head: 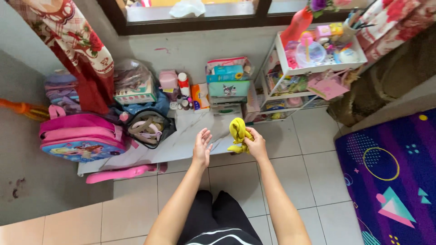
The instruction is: The person cleans the desk and surrounding furniture with a cloth and water bottle.
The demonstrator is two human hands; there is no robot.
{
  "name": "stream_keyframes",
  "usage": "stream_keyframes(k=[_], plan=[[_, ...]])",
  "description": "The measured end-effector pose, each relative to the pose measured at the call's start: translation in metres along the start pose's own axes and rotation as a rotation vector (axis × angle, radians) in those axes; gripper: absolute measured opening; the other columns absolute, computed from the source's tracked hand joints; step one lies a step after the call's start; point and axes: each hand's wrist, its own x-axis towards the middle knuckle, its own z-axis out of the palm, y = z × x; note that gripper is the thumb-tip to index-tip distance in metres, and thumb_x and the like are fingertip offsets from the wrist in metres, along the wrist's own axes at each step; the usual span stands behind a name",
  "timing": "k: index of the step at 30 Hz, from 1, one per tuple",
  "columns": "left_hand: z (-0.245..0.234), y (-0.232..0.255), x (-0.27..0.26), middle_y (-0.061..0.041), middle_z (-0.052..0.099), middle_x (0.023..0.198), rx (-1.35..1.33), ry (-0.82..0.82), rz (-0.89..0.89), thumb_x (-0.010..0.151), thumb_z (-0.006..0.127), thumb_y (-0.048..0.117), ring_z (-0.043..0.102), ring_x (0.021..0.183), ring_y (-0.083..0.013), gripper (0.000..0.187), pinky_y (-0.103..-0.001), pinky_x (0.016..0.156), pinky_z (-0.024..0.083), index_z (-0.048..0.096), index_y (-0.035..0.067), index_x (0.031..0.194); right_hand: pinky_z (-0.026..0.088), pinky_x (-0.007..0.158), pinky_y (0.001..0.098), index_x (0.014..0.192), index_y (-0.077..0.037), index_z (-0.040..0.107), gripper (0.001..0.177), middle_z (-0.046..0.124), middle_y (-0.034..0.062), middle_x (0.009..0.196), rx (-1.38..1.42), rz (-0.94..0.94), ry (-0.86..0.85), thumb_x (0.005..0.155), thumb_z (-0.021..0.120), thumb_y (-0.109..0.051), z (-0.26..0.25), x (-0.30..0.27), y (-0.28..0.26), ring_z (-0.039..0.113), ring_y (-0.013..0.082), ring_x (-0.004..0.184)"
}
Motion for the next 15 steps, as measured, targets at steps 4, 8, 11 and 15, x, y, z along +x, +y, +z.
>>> stream_keyframes(k=[4, 8, 11, 15], plan=[[0.028, -0.002, -0.009, -0.004, 0.051, 0.152, 0.027, -0.049, 0.017, 0.102, 0.040, 0.047, 0.045, 0.141, -0.0204, 0.054, -0.049, 0.117, 0.027, 0.049, 0.016, 0.146, 0.055, 0.084, 0.0259, 0.124, -0.012, 0.071, 0.036, 0.078, 0.0006, 0.103, -0.028, -0.014, 0.048, 0.088, 0.070, -0.012, -0.032, -0.012, -0.019, 0.070, 0.0064, 0.093], [0.060, -0.006, -0.022, -0.003, 0.053, 0.150, 0.082, -0.137, 0.044, 0.103, 0.040, 0.044, 0.048, 0.139, -0.0183, 0.050, -0.047, 0.116, 0.030, 0.050, 0.017, 0.144, 0.055, 0.085, 0.0258, 0.125, -0.011, 0.070, 0.035, 0.077, -0.0003, 0.105, -0.002, -0.059, 0.110, 0.089, 0.069, -0.010, -0.061, -0.023, -0.025, 0.068, 0.0062, 0.095], [0.083, -0.009, -0.031, -0.002, 0.055, 0.148, 0.131, -0.194, 0.038, 0.103, 0.041, 0.043, 0.048, 0.137, -0.0172, 0.048, -0.047, 0.115, 0.030, 0.051, 0.018, 0.143, 0.055, 0.085, 0.0259, 0.125, -0.010, 0.070, 0.034, 0.076, -0.0006, 0.106, 0.047, -0.072, 0.141, 0.091, 0.068, -0.008, -0.082, -0.034, -0.033, 0.068, 0.0066, 0.095], [0.111, -0.017, -0.035, -0.002, 0.057, 0.145, 0.184, -0.298, 0.032, 0.104, 0.043, 0.041, 0.048, 0.135, -0.0162, 0.045, -0.046, 0.114, 0.031, 0.053, 0.017, 0.141, 0.056, 0.082, 0.0261, 0.124, -0.008, 0.069, 0.034, 0.075, -0.0005, 0.105, 0.096, -0.076, 0.194, 0.091, 0.068, -0.006, -0.109, -0.054, -0.053, 0.068, 0.0074, 0.093]])
